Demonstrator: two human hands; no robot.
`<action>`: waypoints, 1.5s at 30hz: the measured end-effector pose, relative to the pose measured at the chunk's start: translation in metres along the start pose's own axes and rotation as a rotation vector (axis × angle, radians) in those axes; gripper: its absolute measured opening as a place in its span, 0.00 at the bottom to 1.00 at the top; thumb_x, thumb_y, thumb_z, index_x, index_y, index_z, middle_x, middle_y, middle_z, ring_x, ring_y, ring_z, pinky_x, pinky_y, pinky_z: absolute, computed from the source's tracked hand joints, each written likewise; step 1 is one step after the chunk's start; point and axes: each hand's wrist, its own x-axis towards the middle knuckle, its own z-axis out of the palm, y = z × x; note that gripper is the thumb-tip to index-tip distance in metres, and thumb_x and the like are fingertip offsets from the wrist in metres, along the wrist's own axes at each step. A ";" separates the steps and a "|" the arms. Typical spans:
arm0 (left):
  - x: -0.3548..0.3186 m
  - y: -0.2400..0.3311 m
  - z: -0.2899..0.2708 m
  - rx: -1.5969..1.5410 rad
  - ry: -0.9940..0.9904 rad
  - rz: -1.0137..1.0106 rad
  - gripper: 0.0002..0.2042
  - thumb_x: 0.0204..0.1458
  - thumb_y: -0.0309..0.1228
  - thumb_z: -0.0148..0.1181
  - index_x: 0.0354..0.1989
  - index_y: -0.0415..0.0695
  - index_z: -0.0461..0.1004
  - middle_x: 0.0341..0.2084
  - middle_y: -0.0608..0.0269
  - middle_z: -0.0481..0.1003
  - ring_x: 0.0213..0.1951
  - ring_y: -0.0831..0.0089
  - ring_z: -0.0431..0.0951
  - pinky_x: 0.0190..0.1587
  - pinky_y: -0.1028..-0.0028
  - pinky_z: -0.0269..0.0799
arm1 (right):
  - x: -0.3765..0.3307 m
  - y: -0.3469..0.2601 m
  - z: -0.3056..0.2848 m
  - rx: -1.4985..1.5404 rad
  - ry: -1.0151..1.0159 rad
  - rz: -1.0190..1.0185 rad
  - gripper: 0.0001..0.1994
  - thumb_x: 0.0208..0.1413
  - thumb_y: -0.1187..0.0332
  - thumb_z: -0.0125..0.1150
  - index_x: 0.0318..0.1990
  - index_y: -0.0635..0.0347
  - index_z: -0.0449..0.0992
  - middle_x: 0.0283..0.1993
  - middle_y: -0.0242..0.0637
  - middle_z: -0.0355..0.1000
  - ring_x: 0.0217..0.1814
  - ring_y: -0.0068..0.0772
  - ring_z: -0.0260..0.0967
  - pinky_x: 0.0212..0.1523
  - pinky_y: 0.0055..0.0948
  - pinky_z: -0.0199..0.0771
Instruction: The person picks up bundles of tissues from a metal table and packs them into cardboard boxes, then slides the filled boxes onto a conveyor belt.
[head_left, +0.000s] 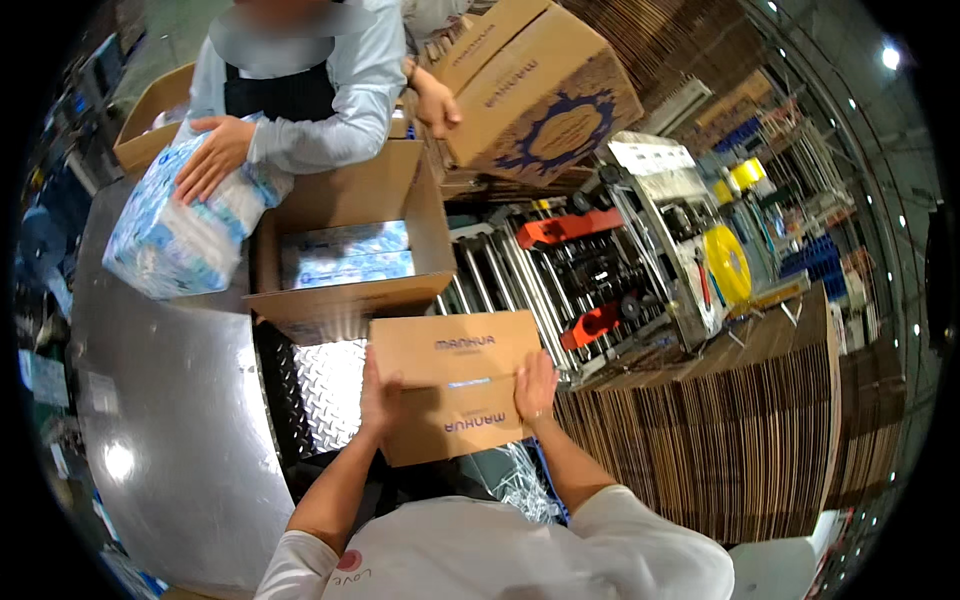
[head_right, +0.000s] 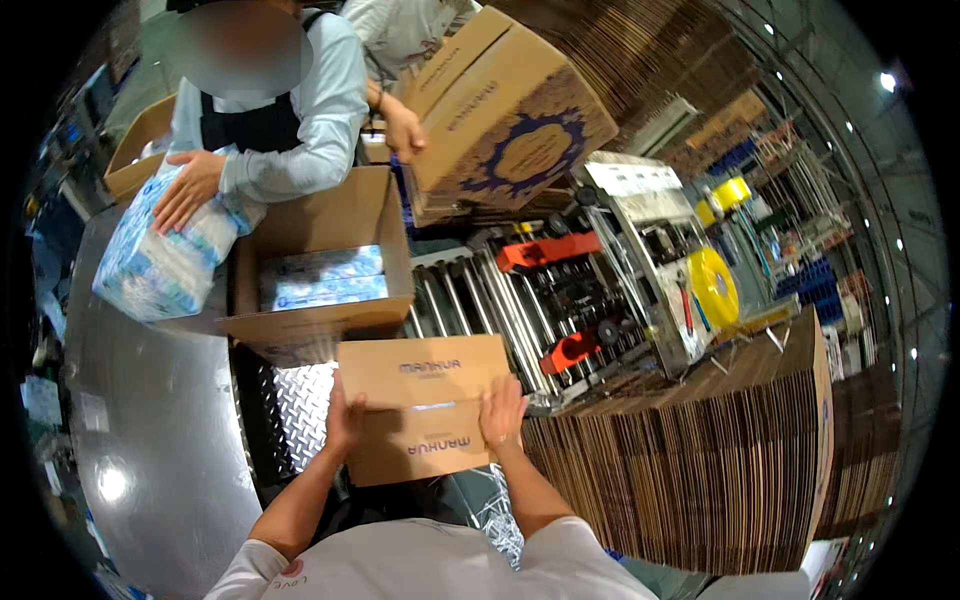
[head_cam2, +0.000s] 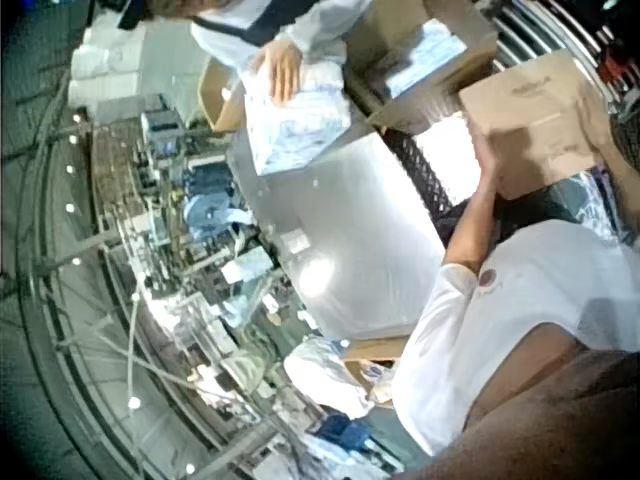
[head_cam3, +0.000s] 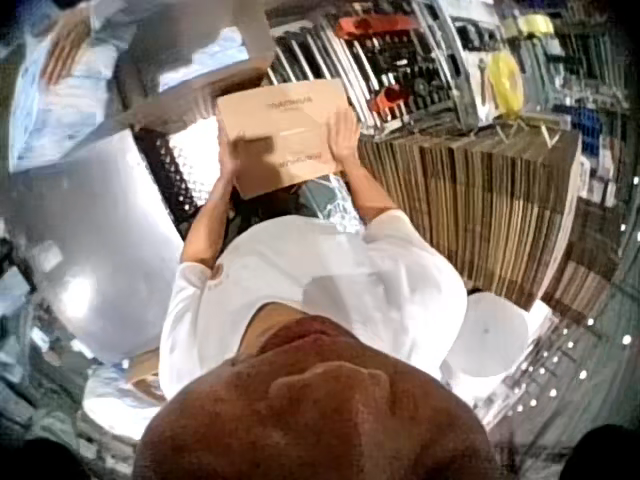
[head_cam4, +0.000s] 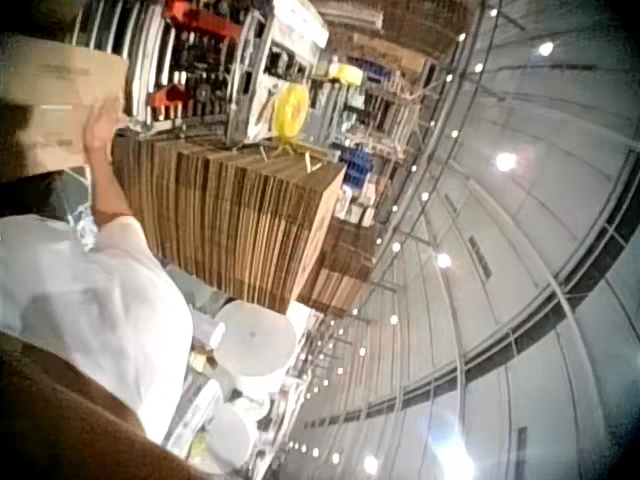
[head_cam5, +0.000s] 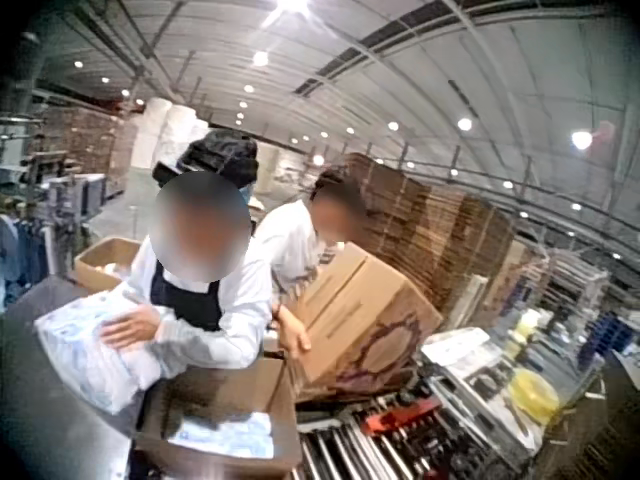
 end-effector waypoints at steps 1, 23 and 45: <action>0.001 0.017 -0.009 -0.010 -0.089 -0.077 0.31 0.54 0.37 0.46 0.62 0.35 0.43 0.57 0.39 0.53 0.58 0.48 0.55 0.59 0.64 0.51 | 0.012 -0.001 -0.006 0.122 -0.076 0.325 0.27 0.56 0.49 0.36 0.49 0.67 0.62 0.52 0.57 0.60 0.54 0.55 0.58 0.53 0.49 0.56; -0.009 0.016 0.020 0.274 0.028 -0.190 0.25 0.57 0.33 0.37 0.61 0.31 0.45 0.57 0.37 0.55 0.58 0.49 0.56 0.59 0.66 0.51 | 0.048 0.024 0.022 0.333 0.092 0.403 0.21 0.55 0.52 0.41 0.34 0.66 0.67 0.39 0.51 0.66 0.43 0.52 0.65 0.43 0.44 0.65; -0.011 0.009 0.018 0.326 0.109 -0.124 0.24 0.57 0.34 0.40 0.58 0.31 0.50 0.51 0.36 0.61 0.52 0.47 0.63 0.54 0.64 0.58 | 0.045 0.019 0.025 0.206 0.144 0.431 0.17 0.54 0.55 0.42 0.31 0.63 0.67 0.33 0.48 0.69 0.36 0.49 0.68 0.37 0.43 0.68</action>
